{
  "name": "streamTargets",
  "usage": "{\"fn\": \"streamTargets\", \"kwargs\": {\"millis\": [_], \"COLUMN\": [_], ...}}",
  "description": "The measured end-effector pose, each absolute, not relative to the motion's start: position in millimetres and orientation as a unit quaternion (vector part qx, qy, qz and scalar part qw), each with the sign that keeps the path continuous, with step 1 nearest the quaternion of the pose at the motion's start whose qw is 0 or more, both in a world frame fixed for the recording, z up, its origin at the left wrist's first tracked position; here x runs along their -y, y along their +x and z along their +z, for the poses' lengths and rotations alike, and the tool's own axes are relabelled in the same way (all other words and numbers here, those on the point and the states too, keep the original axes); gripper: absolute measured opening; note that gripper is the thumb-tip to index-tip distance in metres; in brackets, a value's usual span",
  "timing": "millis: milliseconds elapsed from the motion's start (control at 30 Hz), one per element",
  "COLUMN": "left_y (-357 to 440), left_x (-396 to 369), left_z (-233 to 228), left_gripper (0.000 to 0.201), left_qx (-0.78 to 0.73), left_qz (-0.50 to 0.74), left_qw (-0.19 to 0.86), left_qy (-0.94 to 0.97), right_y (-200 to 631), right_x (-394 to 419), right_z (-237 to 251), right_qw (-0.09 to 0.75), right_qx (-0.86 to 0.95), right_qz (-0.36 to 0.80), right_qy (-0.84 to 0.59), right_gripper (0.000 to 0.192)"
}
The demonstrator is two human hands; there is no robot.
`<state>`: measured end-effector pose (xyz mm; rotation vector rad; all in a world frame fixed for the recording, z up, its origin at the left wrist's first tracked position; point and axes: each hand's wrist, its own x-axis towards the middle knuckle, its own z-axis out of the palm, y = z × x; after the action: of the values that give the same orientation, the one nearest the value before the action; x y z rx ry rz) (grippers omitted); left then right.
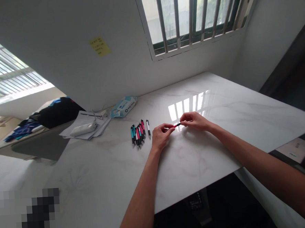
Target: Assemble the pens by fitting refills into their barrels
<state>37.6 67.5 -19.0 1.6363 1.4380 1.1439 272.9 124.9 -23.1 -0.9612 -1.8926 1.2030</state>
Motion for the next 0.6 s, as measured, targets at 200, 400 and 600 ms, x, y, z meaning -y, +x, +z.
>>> {"fn": "streamTargets", "kwargs": {"millis": [200,400,600], "left_y": [36.5,36.8,34.9], "left_x": [-67.3,-66.3,-65.6], "left_z": [-19.7,-17.6,-17.4], "left_gripper": [0.024,0.023,0.024], "left_qx": [-0.556,-0.557,-0.559], "left_qz": [0.438,0.437,0.435], "left_qw": [0.334,0.334,0.339], "left_qy": [0.622,0.623,0.620], "right_y": [270.9,268.1,265.0], "right_x": [-123.8,-121.3,-119.9], "right_z": [-23.6,-21.5,-24.5], "right_qw": [0.344,0.346,0.347], "right_qx": [0.721,0.724,0.722], "right_qz": [0.479,0.474,0.466], "right_qy": [-0.363,-0.363,-0.376], "right_gripper": [0.031,0.031,0.031]}}
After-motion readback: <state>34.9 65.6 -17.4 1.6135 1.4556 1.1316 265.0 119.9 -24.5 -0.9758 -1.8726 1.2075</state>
